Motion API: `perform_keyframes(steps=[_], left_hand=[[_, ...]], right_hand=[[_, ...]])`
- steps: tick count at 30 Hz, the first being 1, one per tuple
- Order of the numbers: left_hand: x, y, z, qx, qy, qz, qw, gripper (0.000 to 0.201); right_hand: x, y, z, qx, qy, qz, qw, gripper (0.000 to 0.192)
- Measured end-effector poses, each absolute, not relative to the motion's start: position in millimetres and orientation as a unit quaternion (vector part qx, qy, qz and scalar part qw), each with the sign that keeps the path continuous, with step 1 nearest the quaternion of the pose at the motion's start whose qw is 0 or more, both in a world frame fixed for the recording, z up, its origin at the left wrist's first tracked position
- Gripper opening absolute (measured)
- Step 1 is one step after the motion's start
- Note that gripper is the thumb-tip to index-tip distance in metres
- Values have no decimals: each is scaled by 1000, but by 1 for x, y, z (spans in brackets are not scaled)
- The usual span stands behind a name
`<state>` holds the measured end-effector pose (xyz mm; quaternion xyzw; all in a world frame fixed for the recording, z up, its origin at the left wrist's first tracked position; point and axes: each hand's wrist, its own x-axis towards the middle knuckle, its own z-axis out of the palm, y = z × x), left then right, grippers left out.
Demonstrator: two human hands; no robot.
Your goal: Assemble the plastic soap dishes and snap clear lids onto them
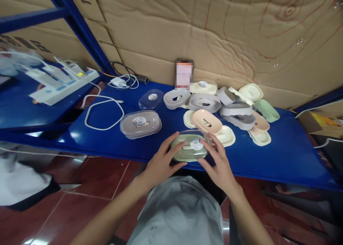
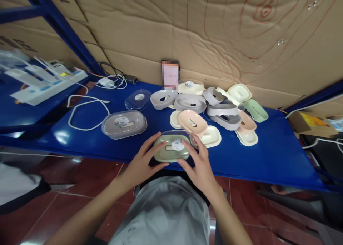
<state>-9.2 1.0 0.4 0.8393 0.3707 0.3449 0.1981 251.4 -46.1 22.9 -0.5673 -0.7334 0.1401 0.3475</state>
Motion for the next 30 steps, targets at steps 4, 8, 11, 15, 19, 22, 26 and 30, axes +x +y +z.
perform_keyframes(steps=[4, 8, 11, 15, 19, 22, 26, 30], left_hand=[[-13, 5, 1, 815, 366, 371, 253, 67], [-15, 8, -2, 810, 353, 391, 258, 64], [-15, 8, -8, 812, 341, 406, 243, 65], [-15, 7, -15, 818, 335, 414, 220, 64], [-14, 5, -16, 818, 333, 422, 206, 59], [-14, 5, -12, 817, 336, 420, 209, 56], [-24, 5, -1, 825, 352, 395, 200, 51], [-57, 0, 7, 823, 402, 375, 146, 44]], right_hand=[[251, -46, 13, -540, -786, 52, 295, 65], [254, -44, 10, -499, -821, 36, 275, 74], [257, -43, 12, -480, -839, 23, 255, 78], [259, -43, 15, -464, -852, 15, 243, 81], [258, -44, 13, -460, -852, 8, 250, 81], [257, -44, 13, -466, -850, 25, 246, 77], [257, -44, 13, -467, -852, 41, 233, 78], [257, -43, 14, -487, -842, 58, 226, 82]])
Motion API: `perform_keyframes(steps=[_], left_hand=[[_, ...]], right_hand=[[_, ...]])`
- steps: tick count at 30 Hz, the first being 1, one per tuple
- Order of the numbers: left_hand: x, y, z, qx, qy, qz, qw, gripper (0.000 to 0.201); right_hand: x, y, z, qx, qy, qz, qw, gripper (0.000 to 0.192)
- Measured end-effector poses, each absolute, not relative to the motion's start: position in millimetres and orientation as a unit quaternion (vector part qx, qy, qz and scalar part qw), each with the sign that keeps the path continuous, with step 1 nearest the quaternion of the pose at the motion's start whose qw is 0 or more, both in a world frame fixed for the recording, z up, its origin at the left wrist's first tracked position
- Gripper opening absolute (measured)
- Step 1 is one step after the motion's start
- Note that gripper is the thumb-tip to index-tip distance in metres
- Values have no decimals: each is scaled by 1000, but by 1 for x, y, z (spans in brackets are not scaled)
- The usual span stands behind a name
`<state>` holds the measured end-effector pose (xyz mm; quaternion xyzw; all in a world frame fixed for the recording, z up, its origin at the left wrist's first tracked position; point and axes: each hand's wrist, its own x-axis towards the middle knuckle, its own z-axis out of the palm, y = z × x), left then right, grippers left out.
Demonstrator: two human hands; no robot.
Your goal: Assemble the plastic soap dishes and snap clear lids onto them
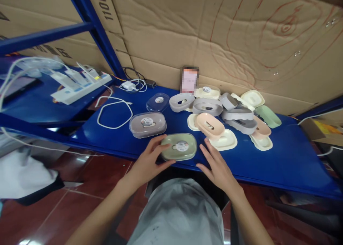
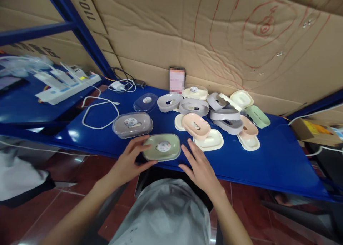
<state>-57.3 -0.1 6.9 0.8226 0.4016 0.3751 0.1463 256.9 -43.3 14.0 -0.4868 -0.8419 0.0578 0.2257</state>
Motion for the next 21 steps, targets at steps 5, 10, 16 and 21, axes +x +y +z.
perform_keyframes(steps=[5, 10, 16, 21], left_hand=[[-107, -7, 9, 792, 476, 374, 84, 40], [-136, 5, 9, 775, 503, 380, 48, 45], [-136, 21, 10, 759, 522, 388, -19, 54], [-72, 6, 15, 792, 444, 418, -17, 48]], right_hand=[[255, -42, 15, -496, -840, 69, 209, 66], [259, -41, 15, -479, -840, 16, 255, 58], [282, -28, 15, -576, -771, -100, 252, 61], [299, -16, 14, -594, -758, -79, 260, 50]])
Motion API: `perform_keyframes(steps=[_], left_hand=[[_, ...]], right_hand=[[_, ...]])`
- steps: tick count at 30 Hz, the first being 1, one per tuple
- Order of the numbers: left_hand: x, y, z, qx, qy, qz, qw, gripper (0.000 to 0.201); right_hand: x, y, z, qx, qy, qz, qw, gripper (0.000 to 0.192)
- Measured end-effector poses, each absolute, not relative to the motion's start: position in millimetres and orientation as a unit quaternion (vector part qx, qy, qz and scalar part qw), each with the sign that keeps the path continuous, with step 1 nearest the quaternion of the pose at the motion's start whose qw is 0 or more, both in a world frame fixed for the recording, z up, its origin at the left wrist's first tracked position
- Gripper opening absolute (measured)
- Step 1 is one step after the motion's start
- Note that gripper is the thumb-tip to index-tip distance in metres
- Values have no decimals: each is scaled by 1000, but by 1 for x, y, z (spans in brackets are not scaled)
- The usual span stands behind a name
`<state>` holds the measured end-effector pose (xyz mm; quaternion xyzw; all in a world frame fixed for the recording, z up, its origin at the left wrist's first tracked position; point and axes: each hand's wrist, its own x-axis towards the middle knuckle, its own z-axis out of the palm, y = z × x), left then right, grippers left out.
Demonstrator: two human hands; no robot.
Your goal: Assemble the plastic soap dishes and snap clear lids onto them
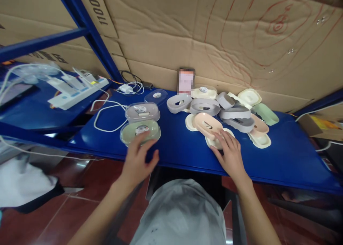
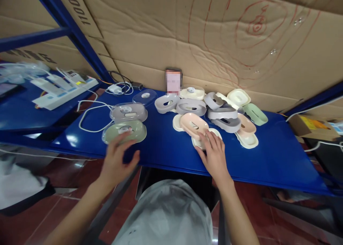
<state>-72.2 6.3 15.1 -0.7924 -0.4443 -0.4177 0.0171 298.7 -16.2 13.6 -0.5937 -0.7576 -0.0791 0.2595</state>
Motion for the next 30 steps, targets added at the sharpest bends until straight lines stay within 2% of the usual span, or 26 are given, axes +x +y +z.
perform_keyframes(steps=[4, 7, 9, 11, 13, 19, 21, 26, 30], left_hand=[[4, -6, 18, -889, -325, -317, -66, 42], [50, 0, 19, -931, -266, -223, -115, 60], [70, 10, 18, -937, -249, -201, -137, 73], [80, 20, 18, -939, -241, -200, -143, 77], [80, 26, 19, -940, -237, -204, -138, 69], [40, 21, 18, -918, -296, -241, -105, 16], [22, 17, 15, -908, -314, -260, -95, 12], [-9, 11, 8, -894, -345, -278, -62, 20], [-15, 9, 4, -887, -351, -292, -75, 15]], right_hand=[[306, -14, 16, -595, -722, -57, 348, 30], [314, -17, 21, -588, -704, -44, 396, 27], [323, -21, 23, -591, -700, -33, 400, 29], [333, -26, 24, -597, -703, -21, 386, 32], [341, -32, 23, -593, -715, -10, 370, 33], [331, -53, 17, -548, -748, 19, 373, 32], [319, -58, 17, -534, -757, 28, 375, 34], [293, -58, 23, -484, -799, 30, 355, 39], [285, -55, 26, -473, -809, 14, 349, 34]])
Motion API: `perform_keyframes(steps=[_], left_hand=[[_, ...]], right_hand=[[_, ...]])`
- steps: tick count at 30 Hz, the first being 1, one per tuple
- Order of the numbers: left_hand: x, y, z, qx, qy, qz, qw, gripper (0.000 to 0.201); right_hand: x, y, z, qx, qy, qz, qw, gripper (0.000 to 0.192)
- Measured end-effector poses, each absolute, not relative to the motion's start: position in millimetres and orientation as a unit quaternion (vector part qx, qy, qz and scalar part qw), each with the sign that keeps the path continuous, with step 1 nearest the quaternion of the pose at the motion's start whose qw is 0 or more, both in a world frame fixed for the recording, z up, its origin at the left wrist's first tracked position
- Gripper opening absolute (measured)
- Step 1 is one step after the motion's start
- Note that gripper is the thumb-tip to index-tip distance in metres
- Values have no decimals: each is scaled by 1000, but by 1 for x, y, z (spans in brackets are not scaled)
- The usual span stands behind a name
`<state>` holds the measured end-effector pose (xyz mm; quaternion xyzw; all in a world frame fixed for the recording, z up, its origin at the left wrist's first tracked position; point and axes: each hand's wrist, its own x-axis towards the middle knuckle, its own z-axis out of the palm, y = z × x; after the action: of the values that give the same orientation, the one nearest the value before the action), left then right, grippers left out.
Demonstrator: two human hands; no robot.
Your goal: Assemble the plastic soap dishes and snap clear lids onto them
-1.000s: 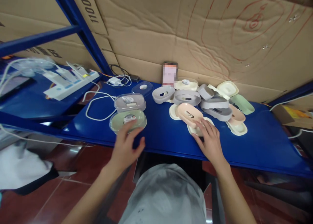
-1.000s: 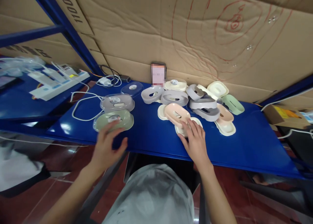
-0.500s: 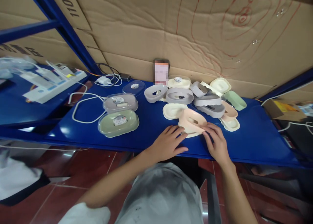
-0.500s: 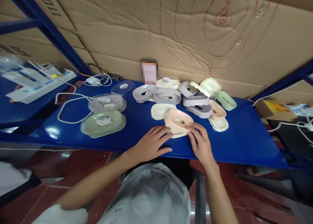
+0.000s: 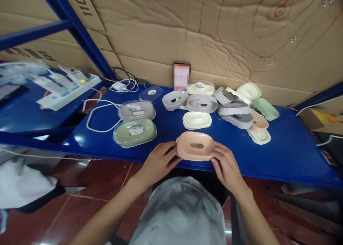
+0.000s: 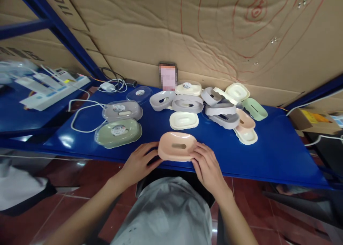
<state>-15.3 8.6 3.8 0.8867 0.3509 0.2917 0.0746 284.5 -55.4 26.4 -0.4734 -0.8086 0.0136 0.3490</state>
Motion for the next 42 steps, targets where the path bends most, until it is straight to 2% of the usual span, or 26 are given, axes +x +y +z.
perform_keyframes(steps=[5, 10, 14, 18, 20, 24, 27, 29, 31, 38, 42], left_hand=[[-14, 8, 1, 875, 350, 318, 105, 12], [-14, 8, 0, 857, 368, 338, 123, 41], [-15, 7, 1, 883, 341, 312, 80, 32], [-23, 24, 25, 909, 314, 269, 50, 27], [-27, 50, 48, 910, 327, 252, 27, 27], [-30, 137, 90, 862, 486, 145, -5, 36], [-30, 208, 102, 782, 622, 26, 37, 63], [-32, 243, 102, 753, 655, 0, 60, 77], [-35, 264, 99, 736, 673, -5, 76, 82], [-48, 274, 98, 730, 675, 61, 92, 54], [-50, 251, 99, 759, 617, 173, 119, 33]], right_hand=[[280, -55, 21, -474, -815, 11, 333, 34], [272, -54, 15, -471, -825, 54, 307, 36], [265, -52, 14, -475, -838, 30, 268, 46], [261, -49, 13, -469, -838, 18, 278, 46], [260, -49, 13, -466, -838, 24, 283, 46], [260, -51, 13, -478, -832, 26, 280, 44], [259, -52, 13, -491, -826, 21, 276, 40], [259, -53, 12, -497, -822, 17, 278, 37], [258, -53, 11, -502, -819, 15, 278, 36], [259, -52, 11, -500, -819, 28, 278, 38], [259, -52, 10, -505, -815, 33, 283, 39]])
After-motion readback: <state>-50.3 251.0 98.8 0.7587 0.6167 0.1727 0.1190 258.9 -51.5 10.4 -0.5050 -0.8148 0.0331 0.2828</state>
